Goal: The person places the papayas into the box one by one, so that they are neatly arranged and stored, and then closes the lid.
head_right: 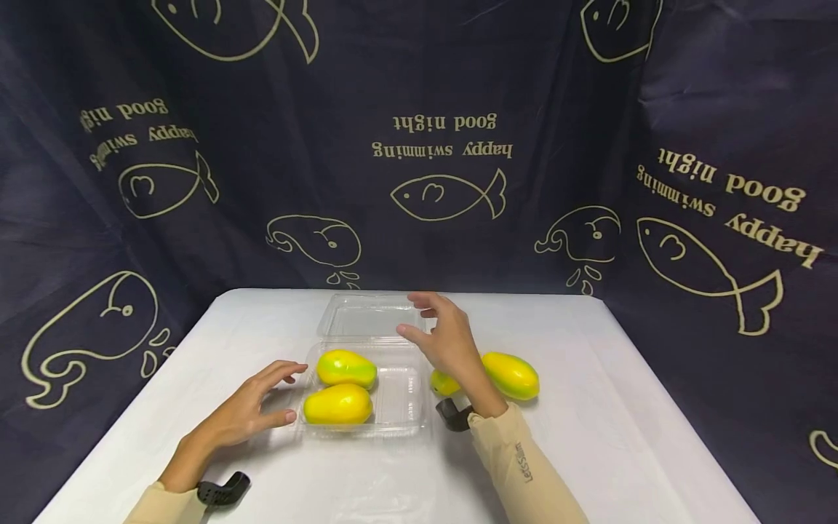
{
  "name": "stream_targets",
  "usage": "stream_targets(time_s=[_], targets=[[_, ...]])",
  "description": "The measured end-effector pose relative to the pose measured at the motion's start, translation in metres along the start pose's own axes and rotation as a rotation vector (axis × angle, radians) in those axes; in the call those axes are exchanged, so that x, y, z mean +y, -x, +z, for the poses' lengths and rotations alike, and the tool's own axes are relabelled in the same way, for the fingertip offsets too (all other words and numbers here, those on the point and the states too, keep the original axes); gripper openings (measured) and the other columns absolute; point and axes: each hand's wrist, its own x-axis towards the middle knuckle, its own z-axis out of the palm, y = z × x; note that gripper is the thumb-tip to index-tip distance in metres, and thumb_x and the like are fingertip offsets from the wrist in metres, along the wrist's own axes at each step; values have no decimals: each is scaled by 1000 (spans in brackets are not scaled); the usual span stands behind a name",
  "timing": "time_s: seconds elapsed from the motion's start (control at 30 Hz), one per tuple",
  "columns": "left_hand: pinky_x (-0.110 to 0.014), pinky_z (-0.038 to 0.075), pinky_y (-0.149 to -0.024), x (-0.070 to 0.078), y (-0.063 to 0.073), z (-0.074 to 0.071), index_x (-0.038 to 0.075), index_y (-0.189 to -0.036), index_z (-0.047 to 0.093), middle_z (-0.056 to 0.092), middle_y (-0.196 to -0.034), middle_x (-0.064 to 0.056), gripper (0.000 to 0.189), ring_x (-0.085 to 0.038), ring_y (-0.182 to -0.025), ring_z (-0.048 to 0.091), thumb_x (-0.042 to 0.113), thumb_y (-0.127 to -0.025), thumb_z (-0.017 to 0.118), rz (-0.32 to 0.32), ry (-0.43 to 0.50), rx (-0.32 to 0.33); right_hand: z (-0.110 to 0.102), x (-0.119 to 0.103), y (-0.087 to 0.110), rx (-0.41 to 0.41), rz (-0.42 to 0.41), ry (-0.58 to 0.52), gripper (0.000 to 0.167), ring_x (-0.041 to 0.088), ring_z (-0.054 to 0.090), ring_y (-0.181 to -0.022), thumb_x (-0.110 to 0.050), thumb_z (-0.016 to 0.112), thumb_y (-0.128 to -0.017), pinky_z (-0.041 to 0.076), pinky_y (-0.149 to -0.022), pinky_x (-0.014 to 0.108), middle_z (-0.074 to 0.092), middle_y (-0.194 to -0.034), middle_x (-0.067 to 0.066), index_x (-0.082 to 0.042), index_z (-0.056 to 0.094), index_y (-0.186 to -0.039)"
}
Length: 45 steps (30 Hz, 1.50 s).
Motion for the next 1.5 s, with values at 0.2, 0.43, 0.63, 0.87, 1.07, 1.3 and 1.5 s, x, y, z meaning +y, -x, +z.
stream_targets(time_s=[0.2,0.43,0.63,0.87,1.07,1.3,1.5], targets=[[-47,53,-94,-3,0,0,14,-147,49,55,-142,-2,71,-24,-118,60,37,-86,77,7,-4,4,-10,12,5,62,-8,39,51,27,64,-114,-24,83,-84,56,-89,47,67,-127,7,-18,63,-131],[-48,52,-96,-2,-1,0,15,-148,48,54,-142,-2,72,-23,-120,59,39,-86,77,-7,2,-9,-24,24,8,105,1,57,51,29,64,-115,-24,83,-83,55,-90,47,67,-126,7,-18,64,-130],[-48,51,-97,0,-1,-1,16,-147,48,54,-142,-1,72,-22,-121,59,39,-86,77,-21,14,-15,-37,35,16,134,21,102,52,28,63,-116,-24,83,-84,55,-92,48,65,-130,6,-16,63,-131],[-49,52,-96,2,-2,-2,16,-147,48,55,-142,-2,72,-24,-120,59,38,-86,77,-13,7,-11,-48,55,25,178,22,159,52,28,63,-115,-23,83,-84,55,-90,48,65,-131,6,-14,63,-131],[-49,52,-95,2,-1,-1,15,-146,50,57,-140,-3,72,-24,-118,60,36,-84,78,-12,19,6,-56,69,32,189,37,185,52,30,63,-115,-24,82,-84,54,-91,51,65,-131,8,-12,63,-131],[-50,52,-95,0,0,0,13,-146,50,57,-140,-4,72,-26,-118,61,35,-84,79,1,31,7,-64,85,44,202,63,216,53,32,63,-114,-26,82,-84,53,-90,52,67,-127,12,-11,63,-132],[-50,52,-95,1,0,0,13,-147,48,55,-142,-4,72,-27,-120,60,36,-85,77,-1,25,-14,-71,98,55,213,81,244,55,32,63,-114,-30,83,-83,52,-89,51,67,-126,13,-12,63,-132]])
